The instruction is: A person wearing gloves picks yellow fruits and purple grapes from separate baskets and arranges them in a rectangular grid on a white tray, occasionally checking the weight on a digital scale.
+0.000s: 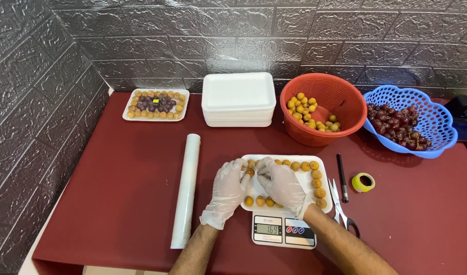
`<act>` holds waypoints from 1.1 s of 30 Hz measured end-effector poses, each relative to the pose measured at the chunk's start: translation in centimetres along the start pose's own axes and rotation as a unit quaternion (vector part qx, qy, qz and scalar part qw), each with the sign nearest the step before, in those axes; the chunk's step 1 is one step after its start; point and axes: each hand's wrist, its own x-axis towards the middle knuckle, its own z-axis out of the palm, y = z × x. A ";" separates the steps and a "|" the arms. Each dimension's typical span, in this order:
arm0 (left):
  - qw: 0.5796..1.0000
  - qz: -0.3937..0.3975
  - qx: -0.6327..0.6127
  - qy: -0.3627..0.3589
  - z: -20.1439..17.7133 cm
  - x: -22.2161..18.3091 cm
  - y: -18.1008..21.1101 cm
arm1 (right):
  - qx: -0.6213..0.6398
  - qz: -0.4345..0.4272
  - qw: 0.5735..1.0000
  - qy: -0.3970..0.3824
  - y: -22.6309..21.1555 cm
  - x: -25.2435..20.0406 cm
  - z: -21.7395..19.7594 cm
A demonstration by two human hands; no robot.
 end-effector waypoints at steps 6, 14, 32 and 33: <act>0.998 0.044 -0.034 0.023 -2.5 2.2 3.1 | 0.061 -0.060 0.994 0.072 -2.2 -1.5 -3.1; 0.989 0.128 -0.064 0.032 -4.2 9.8 9.3 | 0.122 -0.053 0.969 0.207 0.0 0.4 -11.4; 0.982 0.043 -0.142 -0.120 8.6 27.1 14.0 | -0.081 0.071 0.975 0.192 12.9 18.9 -17.8; 0.981 0.029 -0.150 -0.118 9.5 27.9 13.7 | -0.094 0.080 0.978 0.167 12.4 18.9 -18.0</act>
